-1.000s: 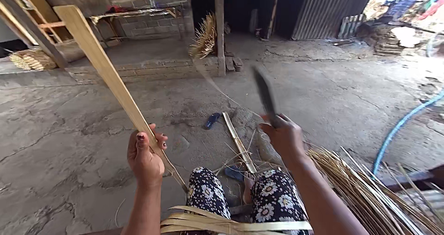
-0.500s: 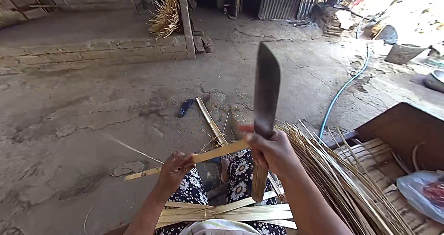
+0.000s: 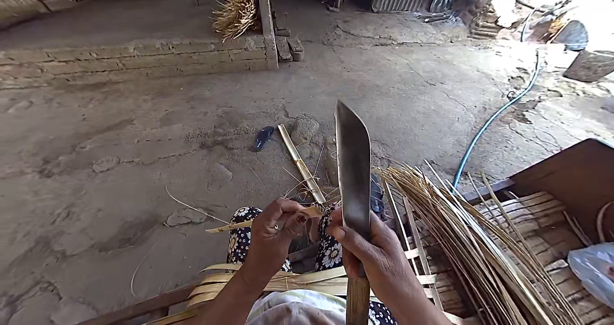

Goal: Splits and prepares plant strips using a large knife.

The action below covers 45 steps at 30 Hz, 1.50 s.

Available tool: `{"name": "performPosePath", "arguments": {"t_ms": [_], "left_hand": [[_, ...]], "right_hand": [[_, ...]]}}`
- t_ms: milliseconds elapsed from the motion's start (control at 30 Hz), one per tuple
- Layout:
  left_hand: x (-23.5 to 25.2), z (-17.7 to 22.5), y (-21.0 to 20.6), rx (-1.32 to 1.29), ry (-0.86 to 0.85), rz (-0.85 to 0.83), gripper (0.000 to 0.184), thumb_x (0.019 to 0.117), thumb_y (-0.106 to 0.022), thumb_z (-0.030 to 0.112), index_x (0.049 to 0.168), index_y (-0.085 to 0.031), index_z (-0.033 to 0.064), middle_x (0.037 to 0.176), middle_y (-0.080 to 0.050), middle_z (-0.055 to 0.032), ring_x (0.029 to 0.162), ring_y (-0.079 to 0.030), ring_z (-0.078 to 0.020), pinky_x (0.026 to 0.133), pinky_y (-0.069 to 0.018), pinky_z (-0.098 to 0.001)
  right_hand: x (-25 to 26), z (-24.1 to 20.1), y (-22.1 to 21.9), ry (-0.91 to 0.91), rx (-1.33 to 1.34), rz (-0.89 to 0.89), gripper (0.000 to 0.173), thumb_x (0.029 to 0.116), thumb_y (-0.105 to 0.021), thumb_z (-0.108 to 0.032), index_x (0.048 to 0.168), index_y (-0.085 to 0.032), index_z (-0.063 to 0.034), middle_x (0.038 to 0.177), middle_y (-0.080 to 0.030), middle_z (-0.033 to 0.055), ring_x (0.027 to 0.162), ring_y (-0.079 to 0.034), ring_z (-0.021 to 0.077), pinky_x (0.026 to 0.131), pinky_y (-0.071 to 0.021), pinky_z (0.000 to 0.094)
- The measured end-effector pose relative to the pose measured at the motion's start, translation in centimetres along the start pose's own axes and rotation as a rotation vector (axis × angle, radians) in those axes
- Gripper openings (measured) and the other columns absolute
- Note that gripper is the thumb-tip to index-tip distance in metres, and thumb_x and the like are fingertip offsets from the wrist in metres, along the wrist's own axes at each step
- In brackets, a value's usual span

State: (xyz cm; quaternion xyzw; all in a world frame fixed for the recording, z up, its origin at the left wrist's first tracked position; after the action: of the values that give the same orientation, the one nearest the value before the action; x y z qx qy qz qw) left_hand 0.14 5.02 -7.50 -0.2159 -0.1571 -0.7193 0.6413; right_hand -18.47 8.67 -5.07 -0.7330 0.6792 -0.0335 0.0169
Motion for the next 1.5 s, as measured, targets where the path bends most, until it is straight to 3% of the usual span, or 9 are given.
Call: {"name": "performPosePath", "arguments": {"t_ms": [67, 133, 267, 433, 600, 933, 1500], "left_hand": [[-0.2, 0.2, 0.0, -0.006, 0.020, 0.021, 0.016, 0.0982, -0.068, 0.027, 0.105, -0.071, 0.0131, 0.099, -0.072, 0.0057, 0.091, -0.069, -0.0042, 0.083, -0.0601, -0.0227], [-0.3, 0.4, -0.3, -0.023, 0.026, 0.024, 0.016, 0.0969, -0.070, 0.027, 0.105, -0.071, 0.0131, 0.098, -0.071, 0.0055, 0.090, -0.069, -0.0041, 0.083, -0.0601, -0.0222], [-0.4, 0.9, -1.0, -0.050, 0.036, 0.024, 0.015, 0.0955, -0.071, 0.027, 0.106, -0.072, 0.0155, 0.100, -0.072, 0.0082, 0.090, -0.069, -0.0022, 0.083, -0.0599, -0.0208], [-0.6, 1.1, -1.2, -0.051, 0.035, 0.010, 0.014, 0.0956, -0.071, 0.028, 0.105, -0.073, 0.0175, 0.099, -0.072, 0.0091, 0.089, -0.068, -0.0011, 0.082, -0.0591, -0.0190], [-1.1, 0.9, -1.5, -0.056, 0.047, 0.001, 0.014, 0.0950, -0.072, 0.027, 0.104, -0.072, 0.0156, 0.099, -0.072, 0.0082, 0.090, -0.068, -0.0015, 0.082, -0.0592, -0.0193], [-1.2, 0.6, -1.8, -0.034, 0.064, 0.008, 0.014, 0.0944, -0.073, 0.029, 0.103, -0.073, 0.0178, 0.099, -0.072, 0.0094, 0.090, -0.069, -0.0012, 0.082, -0.0595, -0.0191], [-1.7, 0.7, -1.9, -0.010, 0.051, -0.011, 0.014, 0.0940, -0.074, 0.029, 0.103, -0.074, 0.0183, 0.098, -0.072, 0.0090, 0.092, -0.069, -0.0015, 0.085, -0.0586, -0.0190]], "right_hand": [[-1.1, 1.4, 0.3, 0.046, 0.095, -0.042, 0.033, 0.1034, -0.057, -0.022, 0.131, -0.061, -0.0041, 0.095, -0.074, 0.0035, 0.054, -0.060, 0.0055, 0.046, -0.0526, 0.0202], [-1.9, 2.2, 0.2, 0.085, 0.131, -0.118, 0.040, 0.1081, -0.051, -0.031, 0.140, -0.058, -0.0067, 0.093, -0.075, 0.0020, 0.058, -0.064, 0.0053, 0.049, -0.0558, 0.0208], [-2.6, 1.3, -0.9, 0.234, -0.102, -0.152, 0.036, 0.1114, -0.043, -0.034, 0.130, -0.059, -0.0069, 0.083, -0.068, -0.0038, 0.055, -0.057, -0.0019, 0.048, -0.0510, 0.0150], [-1.8, -1.2, -1.3, 0.353, -0.302, -0.063, 0.028, 0.1103, -0.045, -0.023, 0.125, -0.057, -0.0028, 0.088, -0.070, -0.0016, 0.058, -0.060, -0.0011, 0.050, -0.0537, 0.0156], [-2.0, -1.6, -1.6, 0.415, -0.412, -0.052, 0.021, 0.1097, -0.045, -0.022, 0.114, -0.058, -0.0050, 0.088, -0.071, 0.0000, 0.060, -0.061, -0.0005, 0.053, -0.0530, 0.0153], [-2.5, -2.2, -1.0, 0.428, -0.491, -0.040, 0.022, 0.1100, -0.045, -0.023, 0.113, -0.058, -0.0049, 0.090, -0.071, 0.0001, 0.061, -0.061, -0.0015, 0.053, -0.0527, 0.0144], [-2.7, -2.4, -0.9, 0.420, -0.602, -0.081, 0.021, 0.1085, -0.044, -0.019, 0.113, -0.058, -0.0038, 0.078, -0.066, 0.0000, 0.057, -0.058, 0.0000, 0.053, -0.0510, 0.0147]]}}
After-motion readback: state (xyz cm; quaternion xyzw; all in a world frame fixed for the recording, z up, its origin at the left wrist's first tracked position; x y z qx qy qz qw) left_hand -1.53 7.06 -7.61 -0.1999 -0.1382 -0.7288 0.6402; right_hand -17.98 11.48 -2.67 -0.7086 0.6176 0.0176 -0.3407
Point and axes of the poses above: each hand's wrist, its own x-axis towards the middle knuckle, its own y-axis out of the back of the hand, z = x × y, the point moved 5 cm from there along x, towards the middle knuckle
